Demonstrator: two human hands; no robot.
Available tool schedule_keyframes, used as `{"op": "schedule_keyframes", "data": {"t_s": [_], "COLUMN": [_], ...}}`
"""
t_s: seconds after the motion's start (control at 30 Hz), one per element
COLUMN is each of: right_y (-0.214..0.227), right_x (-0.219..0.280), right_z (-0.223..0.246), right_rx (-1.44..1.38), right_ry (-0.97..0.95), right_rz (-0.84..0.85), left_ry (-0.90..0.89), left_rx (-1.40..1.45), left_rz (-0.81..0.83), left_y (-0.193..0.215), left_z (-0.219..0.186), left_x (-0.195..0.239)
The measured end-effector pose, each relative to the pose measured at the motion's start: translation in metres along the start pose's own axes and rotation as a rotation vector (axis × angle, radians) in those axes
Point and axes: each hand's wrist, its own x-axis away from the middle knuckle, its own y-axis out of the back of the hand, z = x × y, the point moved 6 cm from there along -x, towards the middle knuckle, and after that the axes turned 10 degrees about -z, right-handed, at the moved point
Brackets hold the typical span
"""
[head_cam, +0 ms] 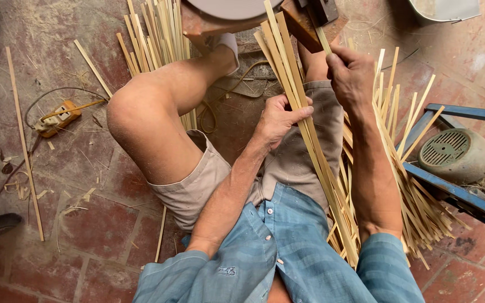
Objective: The person sits on the floor and repeatedly picks up bundles of thin bamboo strips, separates them by hand, and places them into a growing pile. The person handles the strips one at a time or in small groups, organizing them into a neat stack.
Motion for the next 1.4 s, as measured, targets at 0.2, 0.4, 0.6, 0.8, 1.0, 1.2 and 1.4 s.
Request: {"op": "schedule_keyframes", "data": {"t_s": [0.2, 0.4, 0.6, 0.8, 1.0, 1.2, 1.4], "right_y": [-0.013, 0.018, 0.113, 0.040, 0.059, 0.022, -0.007], "right_x": [-0.016, 0.020, 0.122, 0.130, 0.116, 0.035, -0.013], "right_z": [-0.013, -0.013, -0.002, -0.019, -0.059, -0.033, -0.017], "right_rx": [-0.003, 0.114, 0.570, 0.079, 0.094, 0.119, 0.097], "right_ry": [-0.029, 0.031, 0.305, 0.149, -0.134, 0.094, 0.163], "right_rz": [-0.073, -0.026, -0.204, 0.032, -0.052, -0.068, -0.083], "left_ry": [-0.039, -0.080, -0.131, -0.082, -0.060, 0.046, -0.091], "left_rx": [0.047, 0.055, 0.044, 0.054, 0.038, 0.002, -0.013], "left_rz": [-0.039, -0.055, -0.078, -0.048, -0.044, -0.044, -0.058], "left_y": [0.002, 0.000, 0.000, -0.011, -0.006, -0.007, -0.004], "left_z": [0.004, -0.002, -0.003, 0.002, 0.007, 0.007, 0.001], "left_x": [-0.005, 0.002, 0.001, 0.003, 0.003, 0.002, 0.006]}}
